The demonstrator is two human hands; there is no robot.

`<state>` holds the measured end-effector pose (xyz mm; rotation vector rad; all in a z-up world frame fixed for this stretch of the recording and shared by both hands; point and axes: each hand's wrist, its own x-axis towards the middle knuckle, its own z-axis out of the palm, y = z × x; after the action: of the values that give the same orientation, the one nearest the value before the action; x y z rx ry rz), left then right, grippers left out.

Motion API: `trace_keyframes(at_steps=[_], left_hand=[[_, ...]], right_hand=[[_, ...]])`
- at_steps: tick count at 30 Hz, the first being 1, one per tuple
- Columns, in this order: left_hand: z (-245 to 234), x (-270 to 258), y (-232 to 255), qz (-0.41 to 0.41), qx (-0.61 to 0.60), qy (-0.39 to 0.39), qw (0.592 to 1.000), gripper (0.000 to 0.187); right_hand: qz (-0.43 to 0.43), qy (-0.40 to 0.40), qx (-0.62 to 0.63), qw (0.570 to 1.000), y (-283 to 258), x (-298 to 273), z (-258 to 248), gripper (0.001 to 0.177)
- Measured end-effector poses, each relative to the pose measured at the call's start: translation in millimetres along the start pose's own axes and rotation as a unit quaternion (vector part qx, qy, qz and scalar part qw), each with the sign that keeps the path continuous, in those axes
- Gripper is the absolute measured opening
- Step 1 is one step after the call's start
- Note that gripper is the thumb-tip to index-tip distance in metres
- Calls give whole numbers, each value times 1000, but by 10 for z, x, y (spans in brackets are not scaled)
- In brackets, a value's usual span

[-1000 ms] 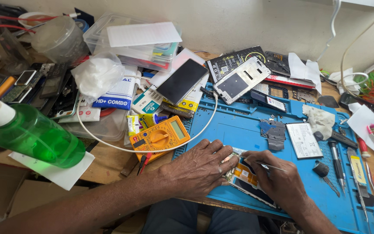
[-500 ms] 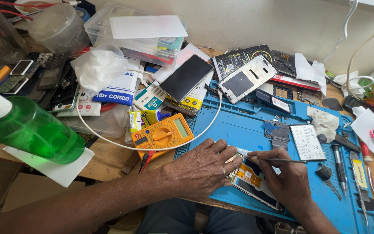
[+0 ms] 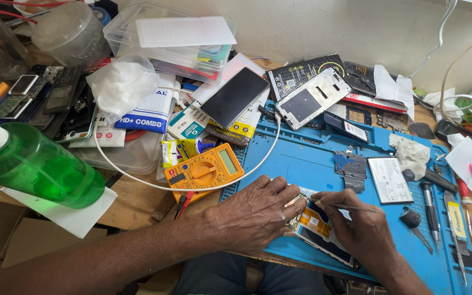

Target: The person works on a disassembled smartphone motherboard placed on a blue anti-static mat. They use a metal tool to manipulate small components and ribbon cables on the board. The person then places a battery into the phone chassis and fits a black metal shielding plate over the internal components.

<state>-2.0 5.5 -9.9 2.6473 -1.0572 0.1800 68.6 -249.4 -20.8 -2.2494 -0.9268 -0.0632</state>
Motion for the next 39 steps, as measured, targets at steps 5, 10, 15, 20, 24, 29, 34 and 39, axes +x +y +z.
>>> trace_keyframes(at_steps=[5, 10, 15, 20, 24, 29, 34, 39], left_hand=[[-14, 12, 5, -5, -5, -11, 1000, 63], [15, -22, 0, 5, -5, 48, 999, 65], [76, -26, -37, -2, -88, 61, 994, 65], [100, -47, 110, -43, -73, 41, 996, 70], [143, -50, 113, -42, -55, 66, 995, 71], [145, -85, 112, -45, -65, 60, 995, 73], [137, -110, 84, -43, -72, 72, 994, 71], [138, -115, 67, -40, -74, 71, 994, 70]], right_hand=[[-186, -17, -172, 967, -91, -17, 54, 21], [19, 49, 10, 999, 80, -3, -160, 30], [246, 52, 145, 957, 583, -509, -589, 42], [418, -40, 54, 906, 1138, -1266, -745, 44], [372, 123, 144, 909, 1219, -1427, -514, 20], [251, 178, 199, 931, 322, -811, -161, 18], [70, 57, 111, 990, -108, -100, -42, 18], [88, 27, 17, 996, -173, 21, 18, 24]])
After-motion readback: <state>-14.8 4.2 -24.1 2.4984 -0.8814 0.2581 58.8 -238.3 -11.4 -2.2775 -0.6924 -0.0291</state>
